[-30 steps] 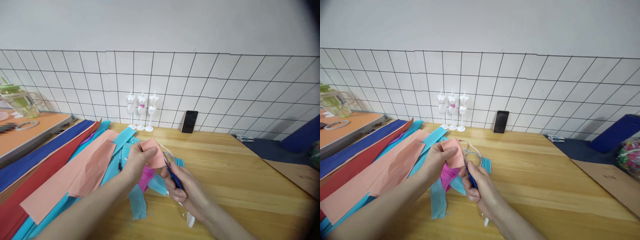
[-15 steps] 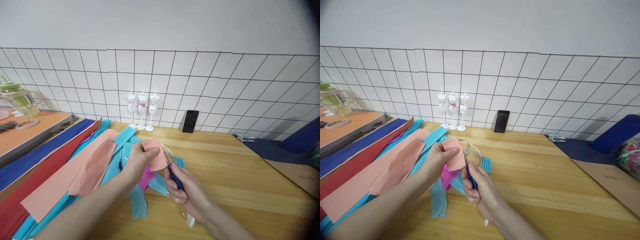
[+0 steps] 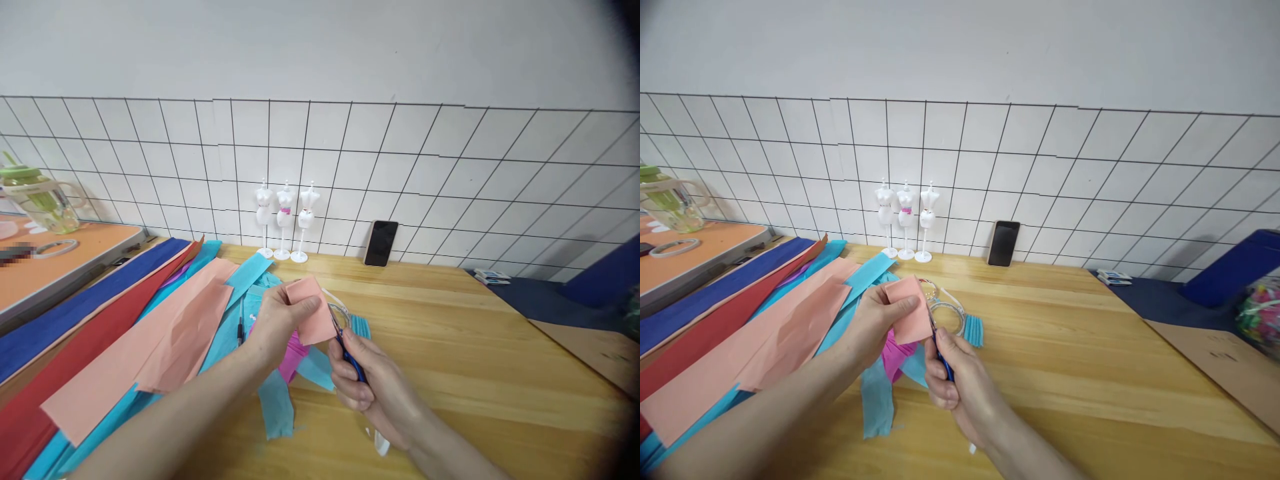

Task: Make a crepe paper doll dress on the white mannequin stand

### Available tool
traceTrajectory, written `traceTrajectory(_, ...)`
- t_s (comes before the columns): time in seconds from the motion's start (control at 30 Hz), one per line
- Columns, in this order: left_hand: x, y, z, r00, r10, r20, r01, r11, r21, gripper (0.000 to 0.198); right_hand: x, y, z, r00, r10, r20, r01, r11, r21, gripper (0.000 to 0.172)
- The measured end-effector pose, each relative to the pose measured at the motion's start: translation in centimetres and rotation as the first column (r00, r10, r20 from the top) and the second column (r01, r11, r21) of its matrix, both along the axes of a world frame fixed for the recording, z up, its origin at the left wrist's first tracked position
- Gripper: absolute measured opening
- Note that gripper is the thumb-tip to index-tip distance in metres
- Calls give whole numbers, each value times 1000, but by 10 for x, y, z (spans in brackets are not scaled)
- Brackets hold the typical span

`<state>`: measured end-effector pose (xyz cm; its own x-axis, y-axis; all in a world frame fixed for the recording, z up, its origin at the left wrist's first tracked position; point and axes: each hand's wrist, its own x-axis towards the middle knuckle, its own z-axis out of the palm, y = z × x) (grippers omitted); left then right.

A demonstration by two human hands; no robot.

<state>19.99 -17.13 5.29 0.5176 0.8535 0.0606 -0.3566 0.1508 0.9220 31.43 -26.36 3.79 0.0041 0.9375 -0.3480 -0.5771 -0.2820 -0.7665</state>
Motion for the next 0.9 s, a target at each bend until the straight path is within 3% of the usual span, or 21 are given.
traceTrajectory(0.63, -3, 2, 6, 997, -55, 46, 59, 995, -83, 21, -2, -2, 3, 997, -4, 71, 2, 1000, 23, 50)
traceTrajectory(0.9, -4, 2, 9, 996, -74, 45, 80, 988, -129, 20, 2, -3, 2, 999, 38, -24, -38, 999, 5, 44)
